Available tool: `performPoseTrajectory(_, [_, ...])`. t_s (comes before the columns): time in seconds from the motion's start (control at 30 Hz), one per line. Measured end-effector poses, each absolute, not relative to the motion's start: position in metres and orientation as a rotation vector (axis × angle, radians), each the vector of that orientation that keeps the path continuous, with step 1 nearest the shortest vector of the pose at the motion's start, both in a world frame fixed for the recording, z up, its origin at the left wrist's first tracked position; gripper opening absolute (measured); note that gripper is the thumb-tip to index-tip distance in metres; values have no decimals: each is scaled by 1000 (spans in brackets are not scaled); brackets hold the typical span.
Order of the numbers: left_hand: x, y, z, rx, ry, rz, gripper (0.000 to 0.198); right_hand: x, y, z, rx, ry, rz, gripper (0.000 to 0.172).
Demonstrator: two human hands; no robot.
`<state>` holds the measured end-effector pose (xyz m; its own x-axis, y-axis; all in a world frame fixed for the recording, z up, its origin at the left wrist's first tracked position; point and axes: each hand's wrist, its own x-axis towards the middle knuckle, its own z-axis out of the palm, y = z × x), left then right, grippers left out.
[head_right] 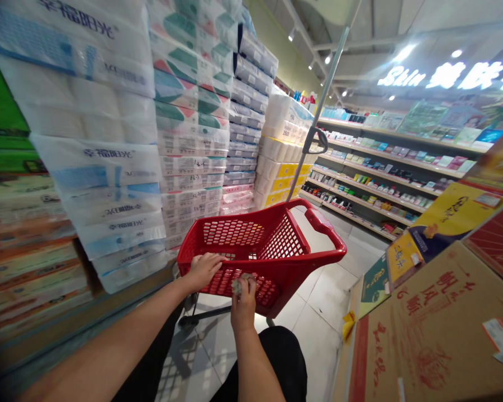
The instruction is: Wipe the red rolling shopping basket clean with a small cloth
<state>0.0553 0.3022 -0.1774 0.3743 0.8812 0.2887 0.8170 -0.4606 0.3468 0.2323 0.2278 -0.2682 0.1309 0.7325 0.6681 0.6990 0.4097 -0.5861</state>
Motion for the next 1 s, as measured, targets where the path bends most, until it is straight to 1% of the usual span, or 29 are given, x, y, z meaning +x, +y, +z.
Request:
performPoseTrajectory(0.07, [56, 302, -177, 2486, 1550, 668, 35, 225, 226, -265, -1269, -1647, 73, 43])
performPoseTrajectory(0.23, [56, 300, -177, 2479, 1538, 668, 33, 211, 226, -262, -1176, -1709, 5, 48])
performPoseTrajectory(0.37, [56, 300, -177, 2473, 1514, 692, 32, 205, 229, -267, -1186, -1890, 194, 55])
performPoseTrajectory(0.43, [57, 300, -177, 2466, 1507, 699, 32, 203, 230, -267, -1162, -1919, 192, 53])
performPoseTrajectory(0.53, [58, 298, -176, 2450, 1514, 705, 34, 202, 230, -264, -1103, -1841, 61, 46])
performPoseTrajectory(0.6, [59, 297, -174, 2439, 1536, 698, 34, 202, 231, -263, -1101, -1844, 46, 45])
performPoseTrajectory(0.7, [61, 296, -173, 2437, 1535, 681, 34, 200, 234, -266, -1130, -1947, 109, 47])
performPoseTrajectory(0.83, [63, 296, -172, 2444, 1535, 682, 33, 197, 237, -275, -1168, -1951, 61, 48])
performPoseTrajectory(0.93, [65, 296, -173, 2454, 1539, 678, 34, 200, 237, -279, -1280, -1932, 58, 52])
performPoseTrajectory(1.0, [66, 297, -174, 2459, 1543, 677, 34, 203, 236, -281, -1376, -1940, 108, 52])
